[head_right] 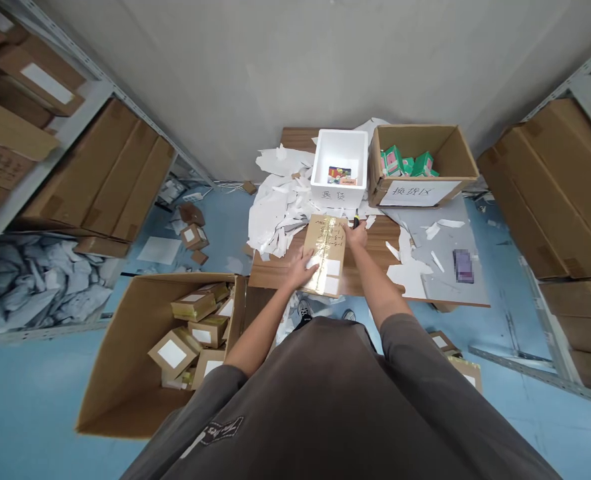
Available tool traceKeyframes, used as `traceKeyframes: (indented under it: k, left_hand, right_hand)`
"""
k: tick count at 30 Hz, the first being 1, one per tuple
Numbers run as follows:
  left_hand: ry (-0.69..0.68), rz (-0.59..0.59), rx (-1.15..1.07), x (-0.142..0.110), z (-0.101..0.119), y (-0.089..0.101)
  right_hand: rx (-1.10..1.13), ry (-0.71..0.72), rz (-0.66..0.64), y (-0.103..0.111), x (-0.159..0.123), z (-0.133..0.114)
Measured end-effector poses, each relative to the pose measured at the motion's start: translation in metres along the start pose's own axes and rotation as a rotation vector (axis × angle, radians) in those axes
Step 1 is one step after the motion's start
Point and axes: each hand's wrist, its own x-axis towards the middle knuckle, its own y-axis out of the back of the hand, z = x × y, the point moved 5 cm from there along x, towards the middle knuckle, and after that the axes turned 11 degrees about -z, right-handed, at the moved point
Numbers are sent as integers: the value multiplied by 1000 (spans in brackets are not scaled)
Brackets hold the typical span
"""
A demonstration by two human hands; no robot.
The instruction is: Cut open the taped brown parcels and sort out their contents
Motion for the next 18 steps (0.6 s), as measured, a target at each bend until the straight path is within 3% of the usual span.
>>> traceKeyframes:
  k: [2, 5, 8, 10, 12, 15, 18]
  left_hand:
    - [26, 10, -45, -4, 10, -14]
    - [-54, 73, 43, -5, 20, -6]
    - [-362, 3, 271, -7, 25, 9]
    - [-570, -137, 441, -9, 27, 7]
    - [-692, -234, 584, -7, 31, 1]
    - [-770, -252, 718, 4, 45, -3]
    - [-810, -240, 780, 18, 61, 4]
  right_hand:
    - [1, 27, -8, 3, 4, -6]
    - [78, 99, -15, 11, -17, 24]
    - [165, 163, -87, 9, -59, 75]
    - [208, 180, -177, -3, -89, 106]
    - [247, 144, -241, -19, -112, 129]
    - [357, 80, -227, -35, -127, 143]
    - [431, 61, -226, -37, -119, 138]
